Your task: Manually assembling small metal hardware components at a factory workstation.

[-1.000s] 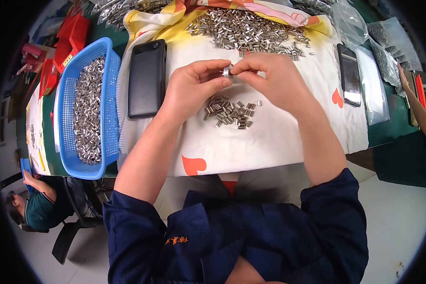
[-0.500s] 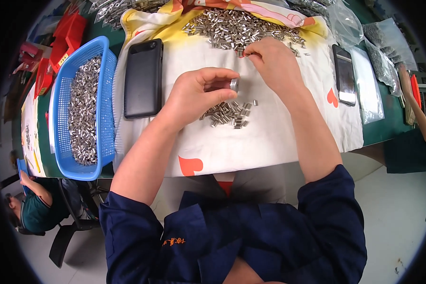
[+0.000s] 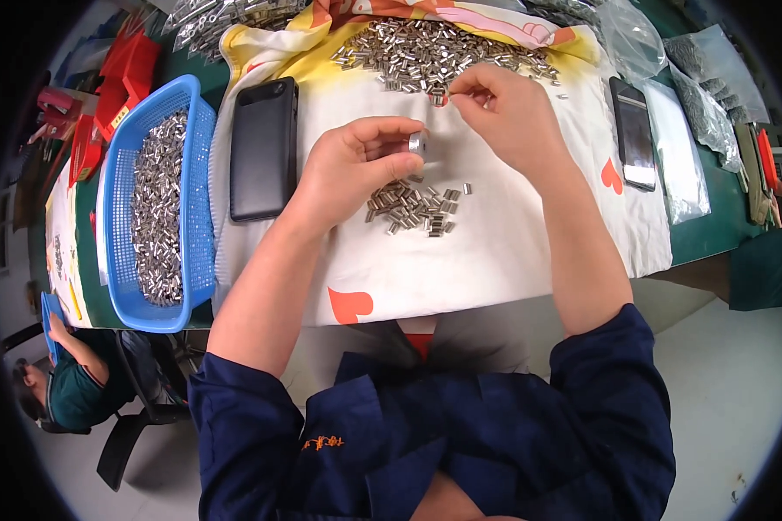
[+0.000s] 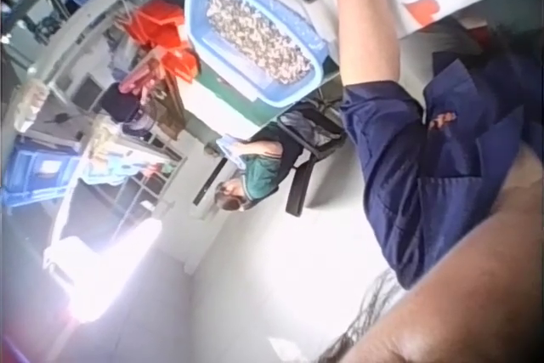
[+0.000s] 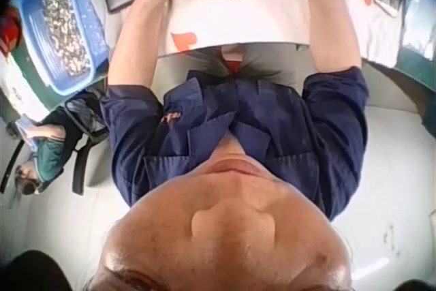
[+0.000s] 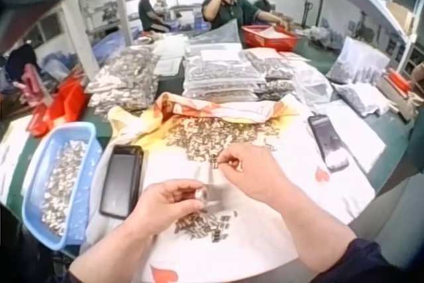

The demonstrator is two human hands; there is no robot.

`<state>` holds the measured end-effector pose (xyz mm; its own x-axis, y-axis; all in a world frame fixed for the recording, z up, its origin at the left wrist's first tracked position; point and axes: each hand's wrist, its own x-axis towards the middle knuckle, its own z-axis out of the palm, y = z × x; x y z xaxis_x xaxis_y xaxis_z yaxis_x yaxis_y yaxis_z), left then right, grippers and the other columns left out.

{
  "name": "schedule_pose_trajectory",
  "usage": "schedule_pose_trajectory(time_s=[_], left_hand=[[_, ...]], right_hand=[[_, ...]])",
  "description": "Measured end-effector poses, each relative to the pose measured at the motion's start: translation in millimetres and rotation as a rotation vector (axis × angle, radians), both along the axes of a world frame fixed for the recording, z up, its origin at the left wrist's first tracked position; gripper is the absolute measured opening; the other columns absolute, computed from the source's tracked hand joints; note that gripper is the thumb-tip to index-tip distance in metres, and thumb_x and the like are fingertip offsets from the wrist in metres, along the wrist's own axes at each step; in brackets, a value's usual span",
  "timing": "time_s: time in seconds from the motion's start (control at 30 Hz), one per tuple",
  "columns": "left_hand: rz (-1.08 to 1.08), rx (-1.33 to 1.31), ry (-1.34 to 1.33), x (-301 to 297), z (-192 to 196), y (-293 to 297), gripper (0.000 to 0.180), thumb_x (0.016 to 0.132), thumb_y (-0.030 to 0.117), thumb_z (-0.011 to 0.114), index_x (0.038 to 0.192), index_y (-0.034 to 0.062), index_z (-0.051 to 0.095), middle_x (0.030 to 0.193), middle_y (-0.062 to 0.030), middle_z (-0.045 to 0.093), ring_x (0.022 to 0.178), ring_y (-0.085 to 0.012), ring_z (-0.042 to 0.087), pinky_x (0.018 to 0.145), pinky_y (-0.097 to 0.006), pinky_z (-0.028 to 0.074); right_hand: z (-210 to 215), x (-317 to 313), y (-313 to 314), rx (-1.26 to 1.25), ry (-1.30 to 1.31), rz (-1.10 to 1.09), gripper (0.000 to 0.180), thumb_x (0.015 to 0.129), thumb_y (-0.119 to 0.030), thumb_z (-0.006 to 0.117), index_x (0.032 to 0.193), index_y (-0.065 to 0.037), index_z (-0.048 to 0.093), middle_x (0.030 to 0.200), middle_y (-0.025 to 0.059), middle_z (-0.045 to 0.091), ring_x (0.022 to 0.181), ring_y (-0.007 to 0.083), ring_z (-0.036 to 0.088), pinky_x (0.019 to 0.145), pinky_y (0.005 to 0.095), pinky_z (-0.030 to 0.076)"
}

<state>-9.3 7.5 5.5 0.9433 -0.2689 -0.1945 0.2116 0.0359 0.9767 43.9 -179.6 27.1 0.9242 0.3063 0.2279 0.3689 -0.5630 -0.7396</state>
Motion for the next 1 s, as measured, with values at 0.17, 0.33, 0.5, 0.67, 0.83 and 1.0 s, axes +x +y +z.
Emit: schedule_pose_trajectory(time_s=[0.17,0.33,0.5,0.67,0.83,1.0], left_hand=[[0.078,-0.189,-0.014,1.0,-2.3,1.2,0.031,0.075,-0.001,0.062,0.105,-0.0015,0.056,0.091,-0.0058,0.06,0.082,-0.0101,0.057,0.073,-0.021,0.048],[0.072,-0.197,-0.013,1.7,-2.8,3.8,0.032,0.075,-0.002,0.062,0.106,-0.0018,0.055,0.093,-0.0062,0.06,0.082,-0.0105,0.057,0.074,-0.022,0.048],[0.108,-0.028,-0.052,1.1,-1.0,1.4,0.032,0.075,-0.001,0.062,0.106,-0.0028,0.055,0.093,-0.0069,0.061,0.082,-0.0106,0.058,0.074,-0.022,0.048],[0.093,-0.071,-0.06,-0.6,1.3,0.7,0.031,0.075,0.0,0.063,0.105,-0.0018,0.056,0.089,-0.0058,0.062,0.081,-0.0096,0.058,0.072,-0.021,0.048],[-0.003,-0.013,-0.012,-5.7,2.7,-1.7,0.03,0.075,0.0,0.063,0.104,-0.0009,0.058,0.087,-0.0046,0.062,0.079,-0.0087,0.058,0.07,-0.02,0.048],[-0.163,0.213,-0.07,-8.9,5.8,-3.2,0.031,0.072,-0.004,0.064,0.102,0.001,0.059,0.088,-0.0038,0.061,0.08,-0.0082,0.058,0.071,-0.02,0.048]], right_hand=[[6.3,-14.4,6.7,0.214,0.256,0.243,0.007,0.071,-0.006,0.058,0.076,-0.002,0.059,0.067,0.0024,0.059,0.061,0.008,0.054,0.058,0.0221,0.044],[4.3,-16.7,10.4,0.137,0.152,0.268,0.006,0.069,-0.006,0.058,0.075,-0.003,0.059,0.068,0.0051,0.059,0.059,0.0119,0.055,0.056,0.0239,0.044],[-3.3,-23.2,16.6,-0.05,-0.124,0.217,0.008,0.069,-0.009,0.059,0.076,-0.004,0.06,0.07,0.009,0.06,0.062,0.0187,0.058,0.057,0.027,0.046],[7.2,-17.6,9.0,0.021,0.094,0.235,0.01,0.07,-0.009,0.059,0.079,-0.004,0.061,0.071,0.0085,0.06,0.064,0.0178,0.058,0.059,0.0268,0.045],[10.6,-6.3,-3.1,0.018,0.282,0.272,0.013,0.072,-0.009,0.059,0.083,-0.004,0.062,0.076,0.007,0.062,0.067,0.0151,0.059,0.062,0.0264,0.046],[-5.9,10.7,-11.4,-0.08,-0.006,-0.021,0.01,0.072,-0.011,0.059,0.08,-0.006,0.063,0.074,0.0087,0.06,0.067,0.0211,0.057,0.063,0.0313,0.045]])
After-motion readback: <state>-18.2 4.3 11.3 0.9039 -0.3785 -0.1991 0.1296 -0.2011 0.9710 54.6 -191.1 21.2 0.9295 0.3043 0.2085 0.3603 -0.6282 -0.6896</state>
